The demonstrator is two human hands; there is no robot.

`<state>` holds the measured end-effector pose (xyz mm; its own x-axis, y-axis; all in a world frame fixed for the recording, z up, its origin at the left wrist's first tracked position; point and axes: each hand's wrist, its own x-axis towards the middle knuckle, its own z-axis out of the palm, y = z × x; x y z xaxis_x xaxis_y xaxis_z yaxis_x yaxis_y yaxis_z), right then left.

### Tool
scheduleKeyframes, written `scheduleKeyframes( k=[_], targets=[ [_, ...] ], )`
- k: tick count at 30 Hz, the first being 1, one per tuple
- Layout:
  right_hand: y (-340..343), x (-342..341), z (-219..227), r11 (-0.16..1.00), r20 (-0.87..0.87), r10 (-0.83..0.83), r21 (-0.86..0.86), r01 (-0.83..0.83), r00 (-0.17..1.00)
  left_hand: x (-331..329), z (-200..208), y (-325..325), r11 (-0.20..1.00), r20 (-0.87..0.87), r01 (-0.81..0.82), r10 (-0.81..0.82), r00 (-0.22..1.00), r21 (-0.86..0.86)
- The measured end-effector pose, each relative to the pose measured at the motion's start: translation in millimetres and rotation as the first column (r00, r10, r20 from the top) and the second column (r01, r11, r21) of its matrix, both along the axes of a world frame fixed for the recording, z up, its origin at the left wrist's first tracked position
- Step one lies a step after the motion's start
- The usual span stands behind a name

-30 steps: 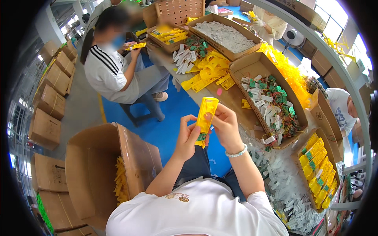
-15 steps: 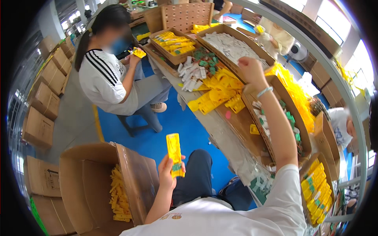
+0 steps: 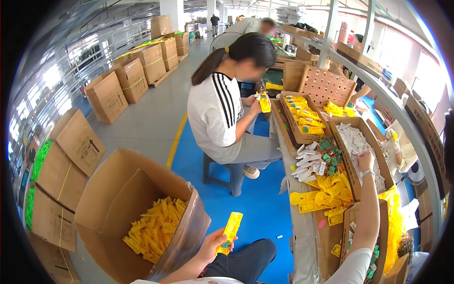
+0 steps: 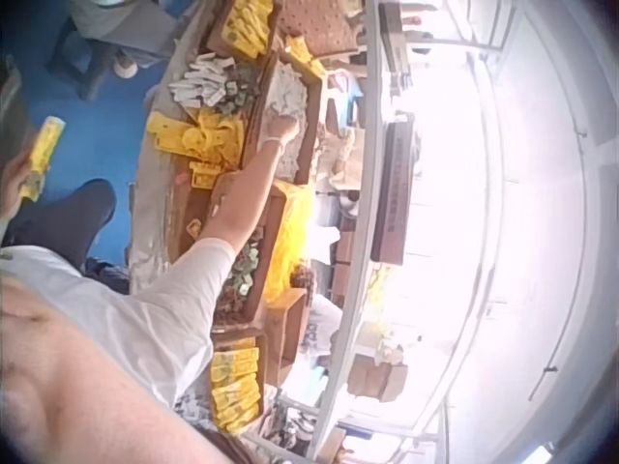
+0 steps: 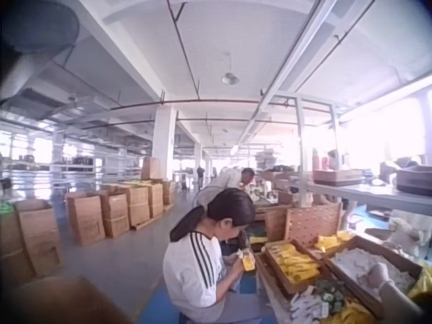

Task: Assembling electronic circuit boards into plastic housings.

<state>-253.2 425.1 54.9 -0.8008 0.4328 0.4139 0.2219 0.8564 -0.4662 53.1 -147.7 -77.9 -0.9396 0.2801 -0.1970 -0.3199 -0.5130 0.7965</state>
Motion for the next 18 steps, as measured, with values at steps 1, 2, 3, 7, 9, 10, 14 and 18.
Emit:
scheduleKeyframes(
  k=[1,2,3,7,9,10,14,18],
  targets=[
    [7,-2,-2,1.0,-0.001,0.012,0.006,-0.012,1.0,0,1,1,1.0,-0.001,-0.012,0.012,1.0,0.006],
    [25,0,-4,0.998,-0.127,-0.01,0.057,0.017,0.992,-2,3,4,0.999,-0.011,0.006,-0.006,1.0,0.052],
    [44,5,-3,0.993,-0.253,-0.027,0.103,0.055,0.967,-5,6,6,0.995,-0.023,0.028,-0.026,0.999,0.098],
    [38,54,34,0.898,-0.38,-0.044,-0.421,-0.131,0.924,-7,23,24,0.93,-0.004,0.078,-0.081,0.997,0.359],
    [9,112,67,0.85,-0.468,0.055,-0.442,-0.287,0.882,-7,46,37,0.927,-0.045,0.114,-0.104,0.994,0.358],
    [-30,110,73,0.83,-0.437,0.112,-0.453,-0.326,0.892,-25,48,38,0.916,-0.006,0.104,-0.111,0.994,0.386],
    [-166,202,127,0.625,-0.537,0.449,-0.383,-0.68,0.714,-20,96,55,0.849,-0.106,0.167,-0.131,0.986,0.502],
    [-242,292,133,0.496,-0.633,0.408,-0.452,-0.742,0.658,-28,137,88,0.827,-0.224,0.28,-0.191,0.956,0.488]
  ],
)
